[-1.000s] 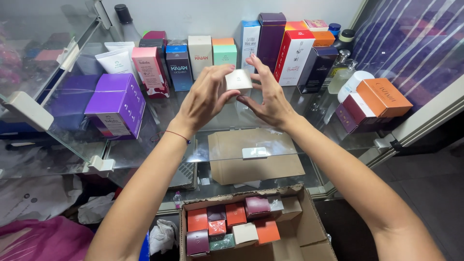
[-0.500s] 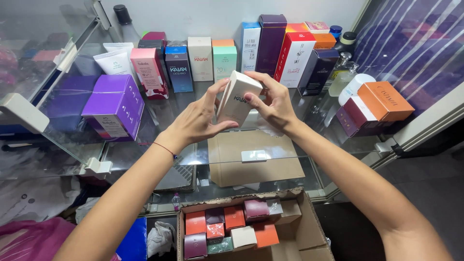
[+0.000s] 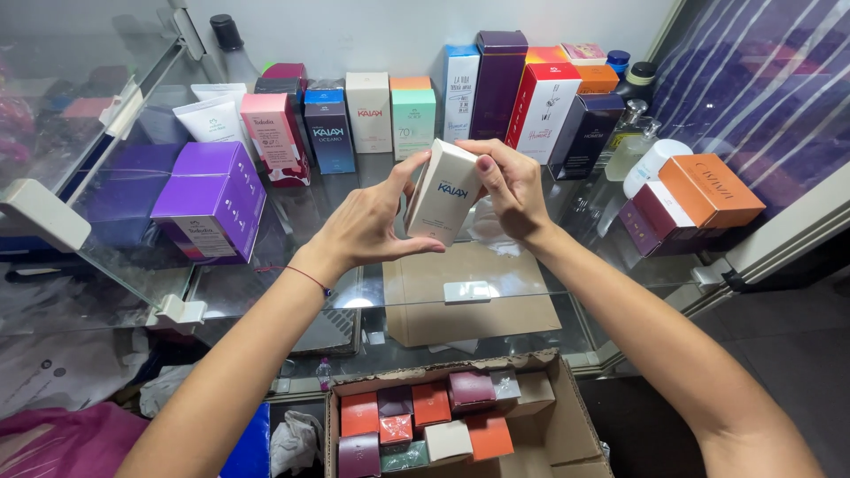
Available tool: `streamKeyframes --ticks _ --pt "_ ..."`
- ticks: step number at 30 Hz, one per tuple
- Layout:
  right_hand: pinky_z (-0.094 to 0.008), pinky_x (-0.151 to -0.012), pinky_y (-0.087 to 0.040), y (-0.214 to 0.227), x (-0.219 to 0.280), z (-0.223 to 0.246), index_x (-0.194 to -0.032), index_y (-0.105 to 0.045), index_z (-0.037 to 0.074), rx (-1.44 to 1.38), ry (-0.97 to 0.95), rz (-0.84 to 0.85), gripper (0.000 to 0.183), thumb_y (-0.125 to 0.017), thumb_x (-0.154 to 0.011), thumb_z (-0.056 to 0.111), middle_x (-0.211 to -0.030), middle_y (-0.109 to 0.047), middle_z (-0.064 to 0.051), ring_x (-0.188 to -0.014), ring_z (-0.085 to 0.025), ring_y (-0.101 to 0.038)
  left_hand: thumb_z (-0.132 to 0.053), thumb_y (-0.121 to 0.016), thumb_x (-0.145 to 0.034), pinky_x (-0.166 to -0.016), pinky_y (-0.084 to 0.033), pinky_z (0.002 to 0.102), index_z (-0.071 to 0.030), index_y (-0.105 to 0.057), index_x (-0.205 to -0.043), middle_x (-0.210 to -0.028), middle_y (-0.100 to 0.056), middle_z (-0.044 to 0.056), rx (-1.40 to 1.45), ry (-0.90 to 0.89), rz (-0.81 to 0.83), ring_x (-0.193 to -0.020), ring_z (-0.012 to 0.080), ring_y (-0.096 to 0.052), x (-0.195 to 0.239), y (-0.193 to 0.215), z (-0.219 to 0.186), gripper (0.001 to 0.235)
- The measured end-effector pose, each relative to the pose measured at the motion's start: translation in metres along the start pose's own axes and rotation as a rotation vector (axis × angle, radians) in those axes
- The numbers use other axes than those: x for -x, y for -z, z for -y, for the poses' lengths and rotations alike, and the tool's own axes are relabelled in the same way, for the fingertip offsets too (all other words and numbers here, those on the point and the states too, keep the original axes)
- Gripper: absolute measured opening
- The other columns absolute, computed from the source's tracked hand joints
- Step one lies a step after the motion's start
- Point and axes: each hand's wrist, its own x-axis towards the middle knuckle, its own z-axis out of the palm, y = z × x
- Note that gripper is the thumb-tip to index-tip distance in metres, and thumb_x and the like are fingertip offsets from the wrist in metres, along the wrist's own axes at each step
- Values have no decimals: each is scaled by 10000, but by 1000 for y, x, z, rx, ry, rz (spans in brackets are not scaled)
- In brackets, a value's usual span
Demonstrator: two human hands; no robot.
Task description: Picking up various cosmetic boxes from a glass display shelf and packing them into a cardboard shipping box.
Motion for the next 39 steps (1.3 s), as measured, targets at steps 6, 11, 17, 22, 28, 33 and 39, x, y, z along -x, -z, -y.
streamKeyframes --ticks 6,11,17,22,28,33,39 --pt "-298 -499 -620 0 -1 7 -1255 -707 68 12 44 -17 503 -406 -1078 429 -865 -705 -145 -617 -233 -733 -604 -865 -719 -584 -550 363 -193 -247 -1598 -942 -691 36 -2 -5 -7 -641 224 -656 -1 -2 3 1151" --pt "-297 -468 -601 0 -1 8 -1239 -717 64 19 63 -31 504 -417 -1074 435 -840 -702 -160 -586 -240 -722 -613 -863 -712 -574 -548 349 -184 -263 -1591 -917 -693 31 -14 -6 -13 -629 211 -655 -1 -2 1 1147" --pt "-289 -446 -580 0 -1 8 -1225 -724 65 38 84 -38 498 -427 -1071 434 -807 -694 -162 -542 -233 -701 -621 -854 -709 -573 -552 347 -186 -265 -1588 -898 -689 25 -23 -7 -7 -626 213 -663 1 -3 2 1144" --pt "-277 -439 -565 0 -1 8 -1216 -725 63 37 95 -46 473 -440 -1072 413 -792 -688 -147 -520 -212 -688 -624 -847 -715 -574 -555 346 -189 -258 -1589 -892 -691 24 -21 -12 -6 -622 215 -667 0 -1 -1 1141" --pt "-278 -431 -559 1 -1 7 -1214 -725 69 48 94 -45 477 -442 -1069 424 -779 -691 -157 -504 -215 -678 -636 -841 -716 -573 -557 345 -189 -254 -1590 -895 -695 25 -30 -12 -5 -621 213 -670 -1 -1 -1 1143" --pt "-233 -431 -517 1 2 -3 -1264 -673 52 73 82 -80 463 -606 -1023 442 -681 -656 -82 -475 -131 -622 -694 -813 -707 -622 -589 384 -151 -321 -1552 -1067 -711 67 -51 -29 -27 -721 262 -719 -5 9 -20 1118" --pt "-230 -452 -532 0 1 -7 -1251 -706 76 110 130 -31 405 -805 -936 309 -654 -683 -75 -483 -122 -632 -759 -795 -662 -667 -601 379 -46 -380 -1486 -1083 -703 137 -36 41 18 -835 296 -745 -4 7 -17 1166"
